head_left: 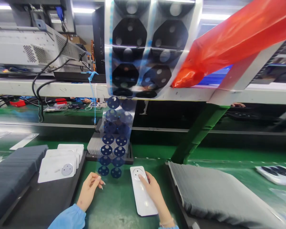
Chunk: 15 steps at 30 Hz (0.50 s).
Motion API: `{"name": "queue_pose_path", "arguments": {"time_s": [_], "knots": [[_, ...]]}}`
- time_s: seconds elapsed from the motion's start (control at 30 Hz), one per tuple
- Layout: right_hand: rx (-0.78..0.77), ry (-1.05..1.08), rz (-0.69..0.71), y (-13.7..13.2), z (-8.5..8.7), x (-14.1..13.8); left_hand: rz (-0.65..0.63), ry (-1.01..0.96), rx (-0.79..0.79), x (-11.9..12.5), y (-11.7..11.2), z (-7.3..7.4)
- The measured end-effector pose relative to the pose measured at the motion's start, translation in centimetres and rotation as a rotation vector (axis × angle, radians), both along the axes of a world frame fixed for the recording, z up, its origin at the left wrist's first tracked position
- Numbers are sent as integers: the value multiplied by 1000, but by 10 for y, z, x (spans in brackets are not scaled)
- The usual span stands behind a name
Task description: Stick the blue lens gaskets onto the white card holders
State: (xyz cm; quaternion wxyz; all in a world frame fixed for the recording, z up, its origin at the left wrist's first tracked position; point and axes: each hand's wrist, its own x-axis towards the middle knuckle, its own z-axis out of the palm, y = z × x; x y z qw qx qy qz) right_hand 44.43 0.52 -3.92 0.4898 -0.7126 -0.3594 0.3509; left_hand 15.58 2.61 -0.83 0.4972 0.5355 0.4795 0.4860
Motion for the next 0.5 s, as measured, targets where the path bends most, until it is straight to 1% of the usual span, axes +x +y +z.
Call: {"name": "queue_pose_path", "arguments": {"time_s": [0.3, 0.4, 0.5], "knots": [[-31, 151, 41, -5, 11, -1, 26, -75, -19, 3, -4, 2], [-26, 189, 84, -4, 13, -12, 12, -124, -46, 2, -4, 1], [9, 207, 119, 4, 14, -29, -56, -192, -102, 3, -5, -1]]}}
